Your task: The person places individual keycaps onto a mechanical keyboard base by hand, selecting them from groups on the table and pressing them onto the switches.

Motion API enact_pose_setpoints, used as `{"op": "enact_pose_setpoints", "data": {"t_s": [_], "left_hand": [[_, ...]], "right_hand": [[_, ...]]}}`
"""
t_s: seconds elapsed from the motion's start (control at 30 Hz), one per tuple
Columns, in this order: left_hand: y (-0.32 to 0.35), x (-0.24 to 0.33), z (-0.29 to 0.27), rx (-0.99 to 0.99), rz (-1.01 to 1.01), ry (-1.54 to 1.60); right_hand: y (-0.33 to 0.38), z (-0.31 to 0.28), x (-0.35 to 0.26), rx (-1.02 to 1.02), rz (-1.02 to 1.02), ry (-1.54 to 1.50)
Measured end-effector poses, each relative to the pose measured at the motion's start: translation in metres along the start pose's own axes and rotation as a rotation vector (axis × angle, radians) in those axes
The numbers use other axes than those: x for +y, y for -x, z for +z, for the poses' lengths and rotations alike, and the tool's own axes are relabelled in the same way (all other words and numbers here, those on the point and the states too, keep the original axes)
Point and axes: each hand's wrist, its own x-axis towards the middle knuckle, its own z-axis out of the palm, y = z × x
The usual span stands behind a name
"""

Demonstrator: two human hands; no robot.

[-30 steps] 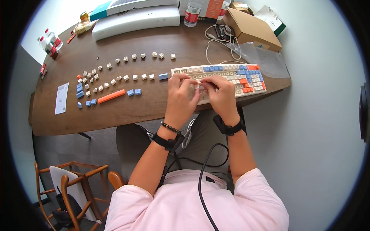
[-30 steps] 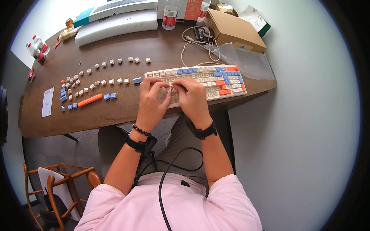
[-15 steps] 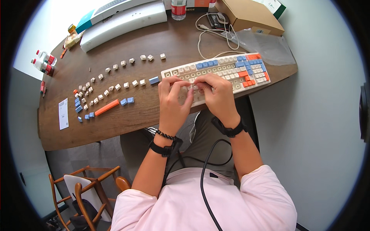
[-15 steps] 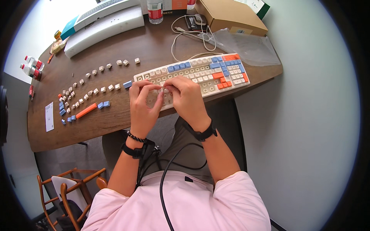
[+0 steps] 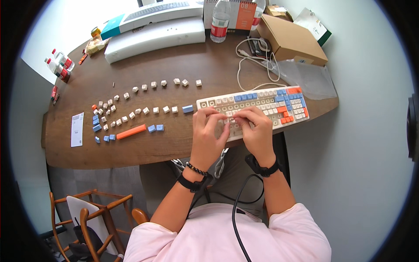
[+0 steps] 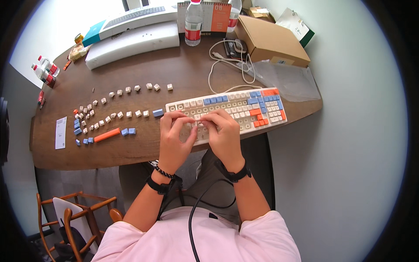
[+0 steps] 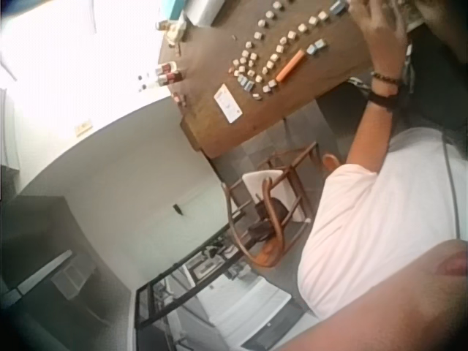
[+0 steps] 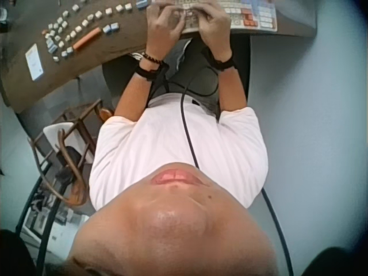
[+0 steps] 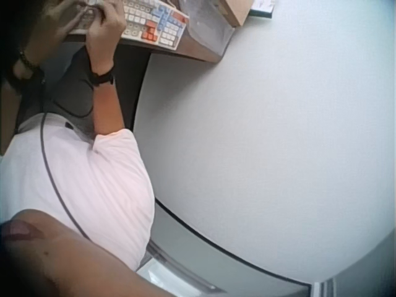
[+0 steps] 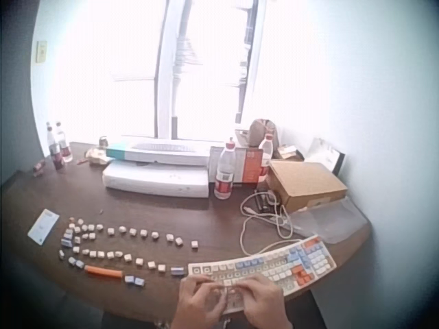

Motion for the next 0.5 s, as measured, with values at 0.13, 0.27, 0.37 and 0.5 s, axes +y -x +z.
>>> {"op": "enact_pose_setpoints", "data": {"t_s": [0.13, 0.27, 0.37, 0.5], "left_hand": [[0.0015, 0.003, -0.0011, 0.001, 0.022, -0.023], [0.0015, 0.0027, -0.0012, -0.001, 0.012, 0.0], [-0.0016, -0.0025, -0.0003, 0.002, 0.024, -0.009], [-0.002, -0.0016, 0.0, 0.003, 0.02, -0.001]], "right_hand": [[-0.0018, -0.0049, 0.0039, -0.042, 0.184, -0.116], [-0.0012, -0.0025, 0.0035, -0.026, 0.131, -0.079], [-0.0059, -0.0008, 0.0026, 0.004, 0.126, -0.081], [-0.0057, 0.0011, 0.0011, 0.005, 0.106, -0.01]]}}
